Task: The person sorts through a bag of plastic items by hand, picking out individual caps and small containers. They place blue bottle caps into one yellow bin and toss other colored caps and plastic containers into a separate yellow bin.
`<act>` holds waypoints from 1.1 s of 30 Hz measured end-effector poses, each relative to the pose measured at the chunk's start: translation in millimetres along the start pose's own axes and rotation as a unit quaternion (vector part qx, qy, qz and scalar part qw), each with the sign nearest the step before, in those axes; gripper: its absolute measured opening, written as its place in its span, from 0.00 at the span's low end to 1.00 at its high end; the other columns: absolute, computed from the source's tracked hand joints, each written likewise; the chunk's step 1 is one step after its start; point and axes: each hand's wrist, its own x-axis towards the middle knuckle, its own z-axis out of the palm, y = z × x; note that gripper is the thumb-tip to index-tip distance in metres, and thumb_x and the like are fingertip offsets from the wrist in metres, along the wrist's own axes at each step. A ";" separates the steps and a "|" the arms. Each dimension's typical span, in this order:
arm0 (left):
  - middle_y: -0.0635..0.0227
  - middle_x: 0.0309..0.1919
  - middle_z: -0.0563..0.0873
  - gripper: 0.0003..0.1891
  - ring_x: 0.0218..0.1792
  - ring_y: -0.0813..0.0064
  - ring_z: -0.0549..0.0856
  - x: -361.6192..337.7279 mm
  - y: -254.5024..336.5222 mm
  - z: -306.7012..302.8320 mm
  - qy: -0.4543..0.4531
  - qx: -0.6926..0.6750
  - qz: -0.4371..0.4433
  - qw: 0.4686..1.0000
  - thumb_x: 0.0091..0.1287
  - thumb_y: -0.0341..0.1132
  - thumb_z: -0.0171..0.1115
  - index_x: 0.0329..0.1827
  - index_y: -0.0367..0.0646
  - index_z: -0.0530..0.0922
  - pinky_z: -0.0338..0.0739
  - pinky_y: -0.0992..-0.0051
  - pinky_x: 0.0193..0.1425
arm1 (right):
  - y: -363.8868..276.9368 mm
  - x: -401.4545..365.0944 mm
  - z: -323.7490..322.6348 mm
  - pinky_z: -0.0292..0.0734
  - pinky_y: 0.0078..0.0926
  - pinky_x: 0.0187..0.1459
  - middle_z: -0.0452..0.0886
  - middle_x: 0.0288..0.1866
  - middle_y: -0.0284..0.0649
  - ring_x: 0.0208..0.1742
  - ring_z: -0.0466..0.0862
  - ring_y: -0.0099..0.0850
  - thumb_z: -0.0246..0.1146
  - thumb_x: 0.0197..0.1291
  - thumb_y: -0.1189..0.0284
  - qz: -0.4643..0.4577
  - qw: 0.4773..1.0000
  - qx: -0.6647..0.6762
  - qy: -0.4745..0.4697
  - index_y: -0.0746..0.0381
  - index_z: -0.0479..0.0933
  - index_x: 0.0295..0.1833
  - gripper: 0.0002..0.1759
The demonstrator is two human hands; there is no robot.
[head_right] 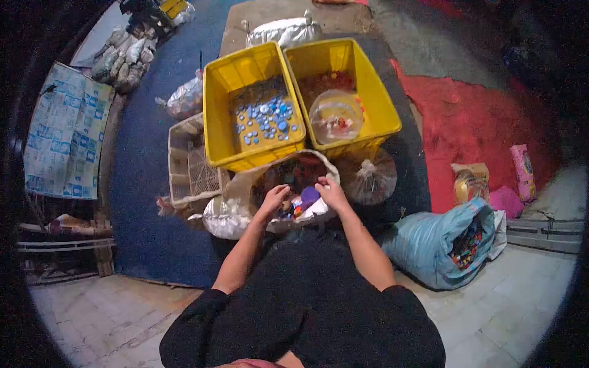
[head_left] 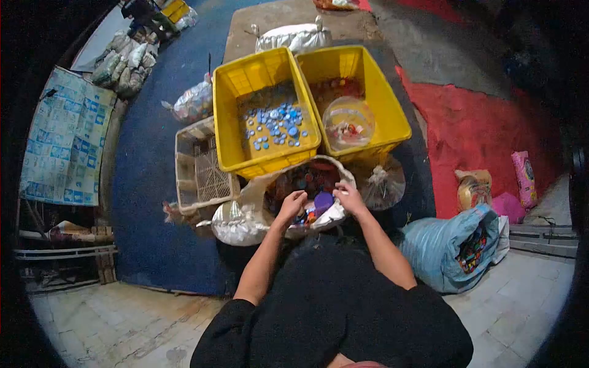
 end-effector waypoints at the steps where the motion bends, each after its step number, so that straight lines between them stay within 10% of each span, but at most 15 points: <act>1: 0.63 0.46 0.85 0.23 0.43 0.72 0.84 -13.4 -5.8 -6.5 -0.002 0.032 0.005 0.999 0.70 0.44 0.59 0.59 0.33 0.76 0.78 0.73 0.49 | -2.6 -5.0 6.9 0.76 0.33 0.54 0.83 0.49 0.46 0.53 0.82 0.36 0.67 0.57 0.62 -0.100 0.990 -0.098 0.014 0.64 0.78 0.55 0.23; 17: 0.49 0.52 0.83 0.23 0.49 0.54 0.84 -107.8 -25.1 -56.7 -0.128 0.332 0.028 0.934 0.68 0.47 0.58 0.56 0.36 0.79 0.77 0.63 0.57 | 38.1 120.8 143.1 0.78 0.43 0.54 0.82 0.47 0.52 0.53 0.81 0.49 0.60 0.52 0.72 -0.033 0.867 -0.475 -0.144 0.63 0.79 0.52 0.19; 21: 0.49 0.53 0.82 0.23 0.54 0.53 0.81 -97.5 -10.9 -71.6 -0.175 0.307 0.004 0.935 0.68 0.47 0.57 0.57 0.37 0.78 0.74 0.63 0.60 | 68.8 136.2 181.6 0.76 0.43 0.58 0.77 0.61 0.52 0.57 0.80 0.48 0.59 0.52 0.72 0.086 0.818 -0.530 -0.204 0.57 0.75 0.61 0.27; 23: 0.49 0.53 0.82 0.23 0.55 0.52 0.81 -91.6 -11.8 -79.3 -0.193 0.317 0.017 0.928 0.69 0.47 0.57 0.57 0.37 0.78 0.73 0.63 0.61 | 120.8 141.9 202.5 0.75 0.43 0.59 0.73 0.66 0.49 0.60 0.79 0.48 0.58 0.55 0.71 -0.130 0.825 -0.547 0.059 0.53 0.74 0.64 0.27; 26: 0.49 0.50 0.83 0.23 0.53 0.54 0.82 -73.6 -12.2 -95.0 -0.192 0.319 0.058 0.926 0.68 0.47 0.59 0.56 0.37 0.78 0.74 0.64 0.59 | 145.4 141.9 211.5 0.75 0.43 0.59 0.74 0.64 0.47 0.59 0.78 0.48 0.56 0.56 0.71 -0.212 0.808 -0.531 0.141 0.51 0.75 0.62 0.25; 29: 0.52 0.48 0.84 0.22 0.49 0.61 0.84 -38.3 -18.5 -110.5 -0.206 0.309 0.058 0.927 0.68 0.46 0.60 0.56 0.37 0.78 0.77 0.66 0.54 | 131.6 130.4 200.8 0.75 0.41 0.58 0.75 0.62 0.47 0.58 0.78 0.48 0.60 0.55 0.70 0.067 0.912 -0.405 0.001 0.54 0.76 0.59 0.23; 33: 0.56 0.44 0.85 0.24 0.39 0.69 0.84 8.3 -39.2 -114.6 -0.143 0.249 0.056 0.956 0.69 0.48 0.60 0.59 0.37 0.75 0.79 0.70 0.44 | 44.3 68.7 175.6 0.75 0.43 0.55 0.79 0.53 0.48 0.55 0.79 0.48 0.66 0.54 0.70 0.072 0.895 -0.437 -0.059 0.59 0.78 0.54 0.20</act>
